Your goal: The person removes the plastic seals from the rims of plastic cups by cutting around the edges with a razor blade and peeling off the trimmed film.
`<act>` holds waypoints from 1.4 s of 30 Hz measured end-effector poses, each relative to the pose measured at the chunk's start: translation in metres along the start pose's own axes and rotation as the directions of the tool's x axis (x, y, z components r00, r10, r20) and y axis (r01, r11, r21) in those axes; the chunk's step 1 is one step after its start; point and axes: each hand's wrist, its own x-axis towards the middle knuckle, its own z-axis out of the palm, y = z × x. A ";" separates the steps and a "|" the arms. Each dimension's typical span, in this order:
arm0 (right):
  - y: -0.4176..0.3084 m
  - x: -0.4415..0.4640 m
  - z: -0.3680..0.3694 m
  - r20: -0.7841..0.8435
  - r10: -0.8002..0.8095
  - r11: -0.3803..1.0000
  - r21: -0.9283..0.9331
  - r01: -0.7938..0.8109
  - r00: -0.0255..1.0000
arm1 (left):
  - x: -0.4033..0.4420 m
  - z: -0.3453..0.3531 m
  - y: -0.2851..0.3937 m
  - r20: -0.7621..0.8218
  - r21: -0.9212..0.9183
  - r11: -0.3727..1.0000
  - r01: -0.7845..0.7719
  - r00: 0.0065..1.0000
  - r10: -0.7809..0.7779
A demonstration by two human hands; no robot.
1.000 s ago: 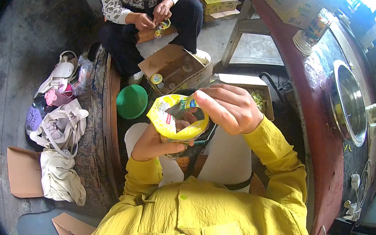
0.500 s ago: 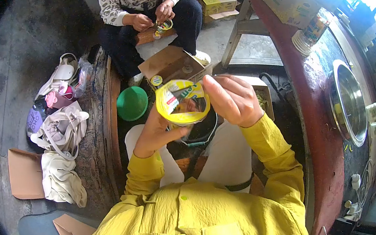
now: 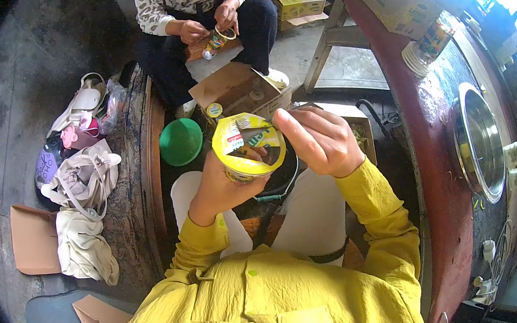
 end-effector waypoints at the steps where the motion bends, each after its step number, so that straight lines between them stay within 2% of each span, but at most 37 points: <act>1: 0.000 0.000 0.000 0.009 0.000 1.000 -0.001 0.000 1.000 | 0.000 0.001 0.001 0.014 -0.008 1.000 0.008 1.000 -0.008; 4: 0.002 -0.001 0.002 -0.008 -0.032 0.999 0.034 0.033 0.999 | -0.001 0.002 -0.004 0.077 -0.032 0.994 -0.105 0.991 0.107; 7: 0.004 -0.003 0.002 0.005 -0.034 0.997 0.071 0.034 0.999 | -0.005 0.000 -0.002 0.191 -0.215 0.967 0.134 0.977 -0.093; 10: 0.003 -0.002 0.001 0.024 -0.052 0.993 0.104 0.050 0.998 | -0.006 -0.006 0.002 0.385 -0.278 0.918 0.281 0.909 -0.161; 13: 0.002 0.000 0.001 0.017 -0.068 0.986 0.155 0.064 0.998 | -0.007 -0.006 0.007 0.489 -0.437 0.773 0.461 0.843 -0.227; 16: 0.001 0.002 0.001 0.029 -0.060 0.978 0.204 0.053 0.998 | -0.008 -0.003 0.001 0.579 -0.492 0.707 0.508 0.797 -0.169; 20: 0.003 -0.001 0.007 -0.031 -0.061 0.973 0.220 0.067 0.998 | -0.007 0.002 -0.012 0.638 -0.735 0.379 0.563 0.763 0.103; 24: 0.009 -0.003 0.004 0.010 -0.034 0.985 0.168 0.032 0.999 | -0.004 -0.002 -0.011 0.579 -0.703 0.461 0.542 0.812 -0.073; 25: 0.010 -0.005 0.006 0.001 -0.030 0.989 0.143 0.030 1.000 | -0.003 -0.007 -0.018 0.620 -0.696 0.444 0.564 0.784 -0.024; 28: 0.013 -0.007 0.005 0.019 -0.035 0.997 0.074 0.034 0.999 | -0.001 -0.011 -0.017 0.439 -0.647 0.645 0.406 0.890 -0.120; 29: 0.015 -0.007 0.002 0.046 -0.031 0.998 0.058 0.029 0.998 | 0.001 -0.012 -0.018 0.396 -0.592 0.730 0.342 0.912 -0.107; 32: 0.016 -0.007 0.000 0.084 -0.015 1.000 0.014 0.014 0.996 | -0.001 -0.014 -0.025 0.235 -0.572 0.783 0.245 0.963 -0.129; 33: 0.016 -0.007 0.000 0.090 -0.008 1.000 0.001 0.008 0.996 | -0.001 -0.015 -0.024 0.241 -0.632 0.716 0.299 0.953 -0.185; 36: 0.013 -0.005 -0.001 0.125 0.004 1.000 -0.004 -0.004 0.992 | -0.003 -0.006 -0.023 0.111 -0.439 0.872 0.215 0.977 -0.185; 39: 0.013 -0.003 -0.001 0.138 -0.011 1.000 0.002 0.011 0.990 | 0.004 -0.002 -0.016 0.040 -0.044 0.999 0.018 0.999 -0.016; 42: 0.014 -0.004 -0.004 0.161 -0.030 0.999 -0.007 0.031 0.987 | 0.003 0.000 -0.017 0.007 -0.086 0.996 0.040 0.999 -0.039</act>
